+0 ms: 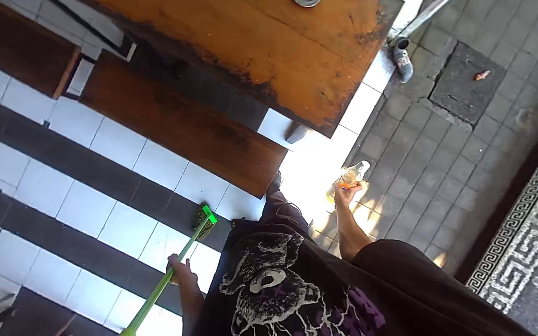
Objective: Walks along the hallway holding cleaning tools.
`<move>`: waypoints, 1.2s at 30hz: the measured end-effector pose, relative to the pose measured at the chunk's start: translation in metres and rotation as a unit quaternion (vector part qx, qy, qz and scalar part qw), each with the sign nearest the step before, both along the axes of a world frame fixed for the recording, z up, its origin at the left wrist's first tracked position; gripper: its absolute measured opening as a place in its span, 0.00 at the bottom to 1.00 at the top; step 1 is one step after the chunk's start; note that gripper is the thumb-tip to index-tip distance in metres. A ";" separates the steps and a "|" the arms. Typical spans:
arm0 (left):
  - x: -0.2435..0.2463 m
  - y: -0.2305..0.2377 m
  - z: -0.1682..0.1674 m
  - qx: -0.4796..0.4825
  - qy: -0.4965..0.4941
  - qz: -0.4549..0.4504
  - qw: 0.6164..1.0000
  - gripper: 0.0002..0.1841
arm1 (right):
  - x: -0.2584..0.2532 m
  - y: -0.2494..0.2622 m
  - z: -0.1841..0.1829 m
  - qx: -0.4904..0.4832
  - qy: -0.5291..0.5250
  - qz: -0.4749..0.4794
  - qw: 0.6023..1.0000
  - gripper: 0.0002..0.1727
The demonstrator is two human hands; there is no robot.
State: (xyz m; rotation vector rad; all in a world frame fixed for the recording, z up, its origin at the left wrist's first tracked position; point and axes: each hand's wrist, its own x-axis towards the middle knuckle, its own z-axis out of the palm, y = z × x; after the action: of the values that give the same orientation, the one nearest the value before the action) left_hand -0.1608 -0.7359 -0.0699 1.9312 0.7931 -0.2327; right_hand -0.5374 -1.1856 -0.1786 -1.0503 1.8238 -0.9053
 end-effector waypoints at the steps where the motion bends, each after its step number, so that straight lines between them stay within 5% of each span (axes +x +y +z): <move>1: 0.000 0.009 -0.003 -0.009 -0.005 0.008 1.000 0.27 | 0.007 0.010 0.003 0.010 0.020 0.024 0.999 0.65; 10: -0.029 0.154 -0.023 -0.047 -0.026 0.104 0.993 0.23 | 0.116 0.104 0.043 0.064 0.121 0.222 0.966 0.57; 19: -0.089 0.280 -0.039 -0.085 0.010 0.134 0.987 0.22 | 0.212 0.129 0.061 0.082 0.224 0.328 0.914 0.57; 27: -0.094 0.274 -0.047 -0.146 0.033 0.240 0.959 0.22 | 0.318 0.105 0.080 0.123 0.257 0.354 0.891 0.62; 36: -0.026 0.247 -0.035 -0.114 0.051 0.279 0.952 0.22 | 0.455 0.014 0.049 0.163 0.279 0.353 0.878 0.58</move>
State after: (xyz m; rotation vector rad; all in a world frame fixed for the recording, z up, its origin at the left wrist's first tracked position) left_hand -0.1868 -0.4889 -0.1049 1.4195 1.2860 -0.0725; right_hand -0.0828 -1.1718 -0.1292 -1.6933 1.7132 0.1662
